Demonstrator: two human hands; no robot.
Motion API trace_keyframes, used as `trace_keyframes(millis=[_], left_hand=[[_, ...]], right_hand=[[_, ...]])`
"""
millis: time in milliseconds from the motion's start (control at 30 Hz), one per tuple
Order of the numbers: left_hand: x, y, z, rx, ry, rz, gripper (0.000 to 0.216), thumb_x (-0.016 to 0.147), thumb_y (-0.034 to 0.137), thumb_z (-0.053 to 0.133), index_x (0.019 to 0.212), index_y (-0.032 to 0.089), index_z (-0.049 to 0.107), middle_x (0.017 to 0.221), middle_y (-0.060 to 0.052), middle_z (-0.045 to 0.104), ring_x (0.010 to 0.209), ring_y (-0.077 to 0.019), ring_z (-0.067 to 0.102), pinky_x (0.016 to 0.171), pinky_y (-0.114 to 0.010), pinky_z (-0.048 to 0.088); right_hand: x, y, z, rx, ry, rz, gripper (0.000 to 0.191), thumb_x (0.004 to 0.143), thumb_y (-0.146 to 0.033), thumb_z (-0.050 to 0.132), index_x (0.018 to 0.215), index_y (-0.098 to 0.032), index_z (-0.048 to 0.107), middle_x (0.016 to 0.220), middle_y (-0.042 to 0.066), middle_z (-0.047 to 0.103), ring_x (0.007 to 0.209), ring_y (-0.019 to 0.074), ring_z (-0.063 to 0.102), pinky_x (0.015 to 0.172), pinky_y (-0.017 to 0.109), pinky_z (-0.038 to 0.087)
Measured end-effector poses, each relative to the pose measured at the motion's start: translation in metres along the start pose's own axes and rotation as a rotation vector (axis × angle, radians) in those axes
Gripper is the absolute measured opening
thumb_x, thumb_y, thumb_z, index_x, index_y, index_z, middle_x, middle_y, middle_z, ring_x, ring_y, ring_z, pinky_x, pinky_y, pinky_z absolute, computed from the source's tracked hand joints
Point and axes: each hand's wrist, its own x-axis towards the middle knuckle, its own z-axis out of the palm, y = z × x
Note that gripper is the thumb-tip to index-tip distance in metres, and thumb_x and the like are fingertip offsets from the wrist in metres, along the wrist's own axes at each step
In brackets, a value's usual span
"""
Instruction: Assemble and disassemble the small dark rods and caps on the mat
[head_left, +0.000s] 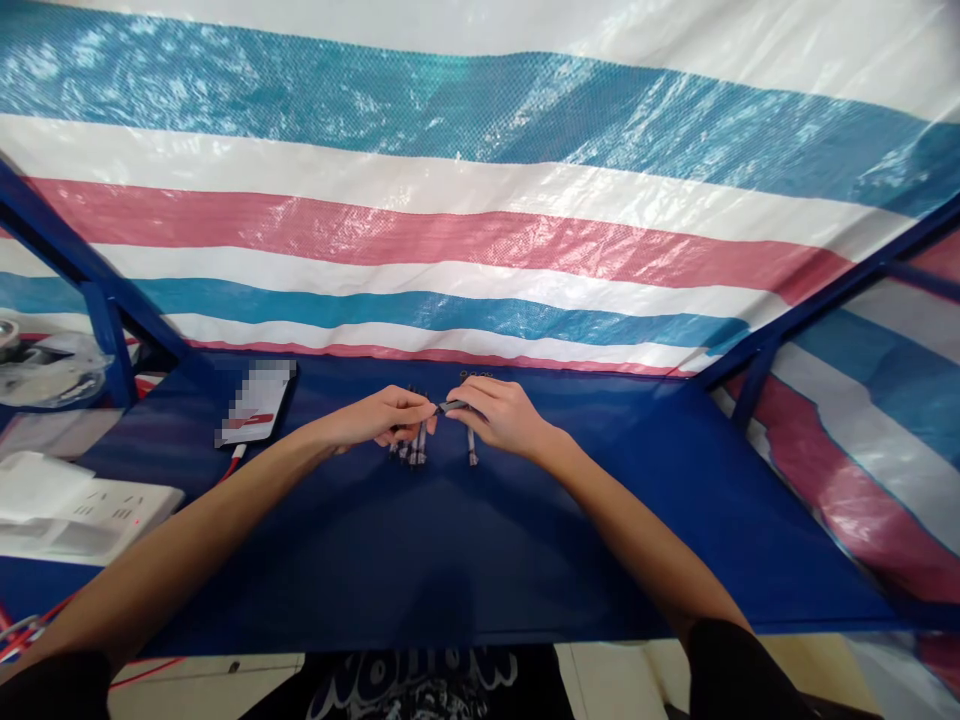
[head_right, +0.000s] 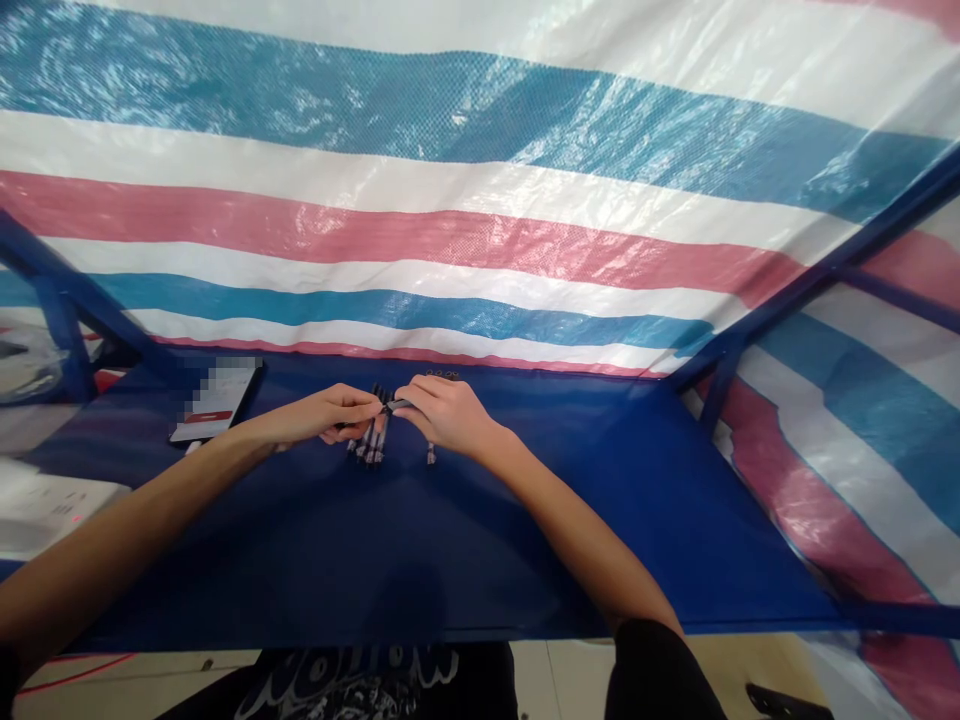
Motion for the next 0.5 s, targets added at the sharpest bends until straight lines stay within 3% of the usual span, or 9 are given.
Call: trace_keyframes(millis=[167,333,500], left_hand=[[0.0044,-0.0062,-0.0003,0.19,0.1,0.147,0.04,0.085,0.052,0.054,0.083,0.013,0.064,0.058,0.004,0.044,0.05,-0.0065,0.033,0.046,-0.018,0.025],[0.0018,-0.0065,0.0032,0.47,0.334,0.25,0.033,0.086,0.045,0.054,0.087,0.015,0.069,0.06,0.003,0.052,0.055,-0.0081,0.039,0.052,-0.019,0.029],[-0.0019,-0.0032,0.0078,0.632,0.377,0.297,0.034,0.088,0.041,0.053,0.079,0.014,0.071,0.056,0.002,0.053,0.052,-0.0075,0.039,0.051,-0.019,0.027]], right_hand=[[0.0004,-0.0007,0.0003,0.063,-0.055,0.017,0.03,0.098,-0.034,0.044,0.094,-0.014,0.066,0.08,0.006,0.064,0.073,0.0138,0.058,0.067,0.024,0.042],[0.001,0.0,-0.0012,0.203,-0.108,0.116,0.025,0.097,-0.031,0.047,0.099,-0.014,0.066,0.085,0.006,0.068,0.074,0.0137,0.061,0.068,0.023,0.042],[0.0024,-0.002,-0.0042,0.182,-0.214,0.116,0.028,0.098,-0.029,0.044,0.088,-0.015,0.067,0.081,0.006,0.07,0.071,0.0135,0.061,0.064,0.022,0.037]])
